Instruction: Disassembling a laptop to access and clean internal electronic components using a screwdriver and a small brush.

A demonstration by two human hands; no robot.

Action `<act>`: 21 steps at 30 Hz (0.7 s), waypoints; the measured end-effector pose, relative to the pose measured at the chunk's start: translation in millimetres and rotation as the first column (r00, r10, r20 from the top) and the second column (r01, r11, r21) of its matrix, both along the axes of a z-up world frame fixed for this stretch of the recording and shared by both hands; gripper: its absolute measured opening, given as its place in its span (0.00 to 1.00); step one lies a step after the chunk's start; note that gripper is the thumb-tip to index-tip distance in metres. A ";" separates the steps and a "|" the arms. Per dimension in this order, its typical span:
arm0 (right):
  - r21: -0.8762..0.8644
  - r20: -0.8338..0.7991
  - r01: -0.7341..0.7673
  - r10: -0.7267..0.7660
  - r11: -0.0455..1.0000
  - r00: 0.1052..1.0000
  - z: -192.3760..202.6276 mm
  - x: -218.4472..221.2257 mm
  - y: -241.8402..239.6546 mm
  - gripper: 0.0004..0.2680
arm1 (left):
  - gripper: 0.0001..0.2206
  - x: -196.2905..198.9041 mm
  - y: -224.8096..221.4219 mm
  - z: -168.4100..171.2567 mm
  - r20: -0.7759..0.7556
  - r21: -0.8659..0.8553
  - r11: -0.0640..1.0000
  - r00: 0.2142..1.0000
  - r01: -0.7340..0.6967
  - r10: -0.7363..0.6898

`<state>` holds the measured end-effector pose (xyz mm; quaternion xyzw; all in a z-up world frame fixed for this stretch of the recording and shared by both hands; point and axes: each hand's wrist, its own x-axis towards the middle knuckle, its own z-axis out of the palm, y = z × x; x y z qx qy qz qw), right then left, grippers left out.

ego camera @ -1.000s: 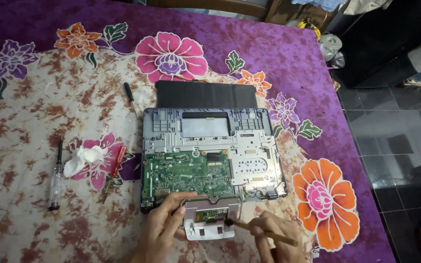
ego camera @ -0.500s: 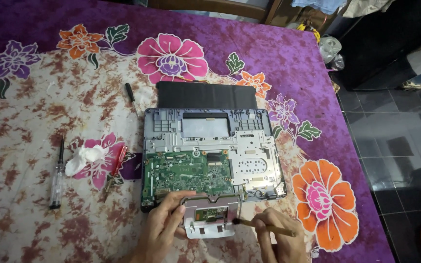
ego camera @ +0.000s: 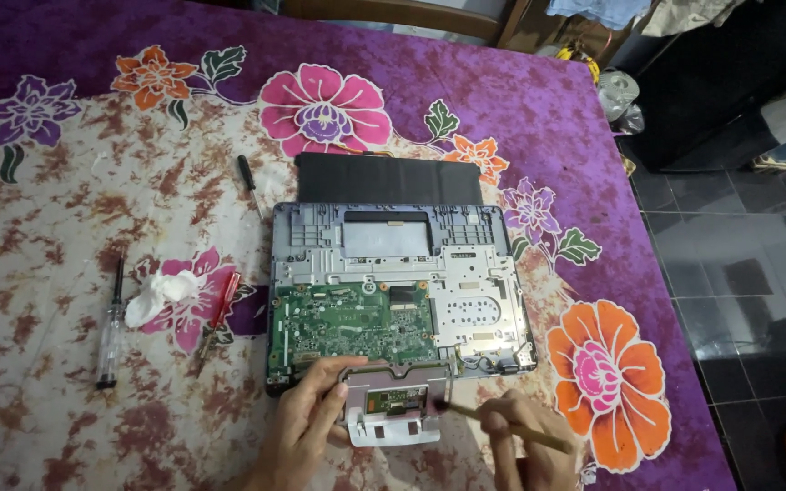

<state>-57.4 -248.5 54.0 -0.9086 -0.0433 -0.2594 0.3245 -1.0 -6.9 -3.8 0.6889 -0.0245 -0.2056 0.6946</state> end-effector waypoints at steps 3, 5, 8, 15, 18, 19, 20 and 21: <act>0.074 -0.012 -0.055 0.056 0.996 0.998 7.8 0.5 8.9 0.14 | 0.21 0.0 -0.1 1.8 0.020 0.014 1.000 1.000 0.001 -0.001; 0.097 0.088 0.006 -0.015 0.995 0.996 -2.0 -3.3 10.3 0.12 | 0.21 1.3 0.8 5.7 -0.031 0.055 0.998 0.999 0.024 -0.022; 0.070 -0.027 -0.113 0.115 0.991 0.993 -33.0 -12.4 -6.5 0.11 | 0.21 0.9 1.7 1.4 -0.005 0.041 0.999 0.999 0.034 -0.034; 0.168 0.060 -0.088 0.079 0.982 0.995 -2.4 -4.7 11.9 0.12 | 0.21 1.1 -0.4 5.8 -0.041 0.082 0.997 0.999 0.016 -0.013; 0.099 -0.004 -0.125 0.126 0.987 0.992 1.2 -6.2 11.7 0.11 | 0.20 -0.1 0.0 5.1 0.038 0.068 0.998 0.999 0.015 -0.018; 0.125 0.026 -0.120 0.117 0.985 0.993 -0.4 -7.4 12.5 0.11 | 0.21 -0.7 0.3 6.2 0.036 0.078 0.997 0.999 0.016 -0.019; 0.149 0.060 -0.118 0.110 0.982 0.992 -1.4 -6.0 12.9 0.11 | 0.21 0.9 0.3 7.7 0.038 0.086 0.996 0.999 0.014 -0.018; 0.149 0.067 -0.122 0.113 0.981 0.991 2.5 -1.5 15.4 0.11 | 0.21 2.2 1.6 10.9 0.045 0.086 0.996 0.999 0.011 -0.015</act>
